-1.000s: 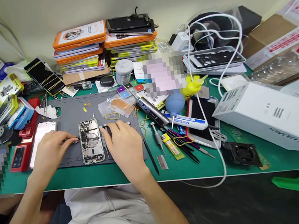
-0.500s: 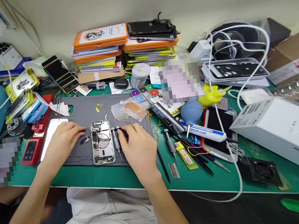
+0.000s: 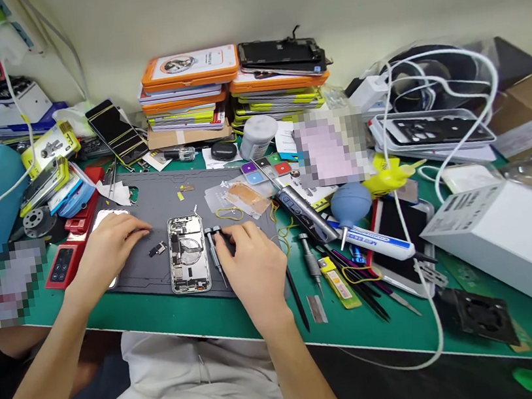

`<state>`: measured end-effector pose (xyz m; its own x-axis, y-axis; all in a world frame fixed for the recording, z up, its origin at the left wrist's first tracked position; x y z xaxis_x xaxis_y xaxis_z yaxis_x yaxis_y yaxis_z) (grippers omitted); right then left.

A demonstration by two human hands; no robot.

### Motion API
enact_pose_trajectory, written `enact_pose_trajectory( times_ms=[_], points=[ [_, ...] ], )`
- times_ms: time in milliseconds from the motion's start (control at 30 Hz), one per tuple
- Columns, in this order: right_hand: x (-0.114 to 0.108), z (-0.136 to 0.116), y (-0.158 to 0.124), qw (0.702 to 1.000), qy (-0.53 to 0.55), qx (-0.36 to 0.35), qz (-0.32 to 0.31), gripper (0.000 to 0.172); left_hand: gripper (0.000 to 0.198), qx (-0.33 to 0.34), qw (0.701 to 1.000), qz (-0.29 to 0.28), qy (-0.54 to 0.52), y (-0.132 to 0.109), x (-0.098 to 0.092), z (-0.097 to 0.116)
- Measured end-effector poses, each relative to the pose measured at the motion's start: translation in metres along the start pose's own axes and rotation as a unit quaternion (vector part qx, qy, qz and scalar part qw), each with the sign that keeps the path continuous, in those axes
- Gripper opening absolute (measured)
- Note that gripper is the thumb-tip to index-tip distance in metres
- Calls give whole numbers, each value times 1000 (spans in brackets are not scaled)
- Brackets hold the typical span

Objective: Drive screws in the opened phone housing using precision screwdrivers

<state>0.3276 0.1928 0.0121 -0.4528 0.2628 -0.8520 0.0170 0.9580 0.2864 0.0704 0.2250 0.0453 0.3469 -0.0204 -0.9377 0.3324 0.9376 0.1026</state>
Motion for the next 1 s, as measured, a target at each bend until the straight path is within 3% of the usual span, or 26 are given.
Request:
enact_pose_trajectory(
  times_ms=[200, 467, 600, 700, 833, 1000],
  points=[
    [0, 0, 0, 1000, 13, 0, -4, 33, 37, 23, 999, -22, 33, 3, 9, 1],
    [0, -1, -3, 1000, 5, -15, 2, 32, 36, 6, 1000, -1, 18, -3, -1, 0],
    [-1, -3, -3, 1000, -14, -20, 5, 33, 30, -15, 995, 59, 75, -21, -10, 16],
    [0, -3, -2, 1000, -10, -18, 3, 30, 26, 8, 988, 57, 145, -36, 2, 40],
    [3, 5, 0, 998, 64, 15, -12, 23, 24, 10, 984, 41, 175, -47, 22, 51],
    [-10, 12, -1, 978, 199, 55, 19, 17, 14, -10, 996, 34, 87, -49, 17, 47]
  ],
)
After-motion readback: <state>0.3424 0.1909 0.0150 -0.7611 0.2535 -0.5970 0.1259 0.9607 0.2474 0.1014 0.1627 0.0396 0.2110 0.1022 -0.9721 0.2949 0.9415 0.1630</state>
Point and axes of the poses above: each hand's wrist, its own y-axis towards the middle knuckle, its own x-axis out of the palm, z = x × y, the point moved 9 cm from there along y, towards the middle knuckle, and after that the axes turned 3 degrees about -z, right-handed, at the moved point
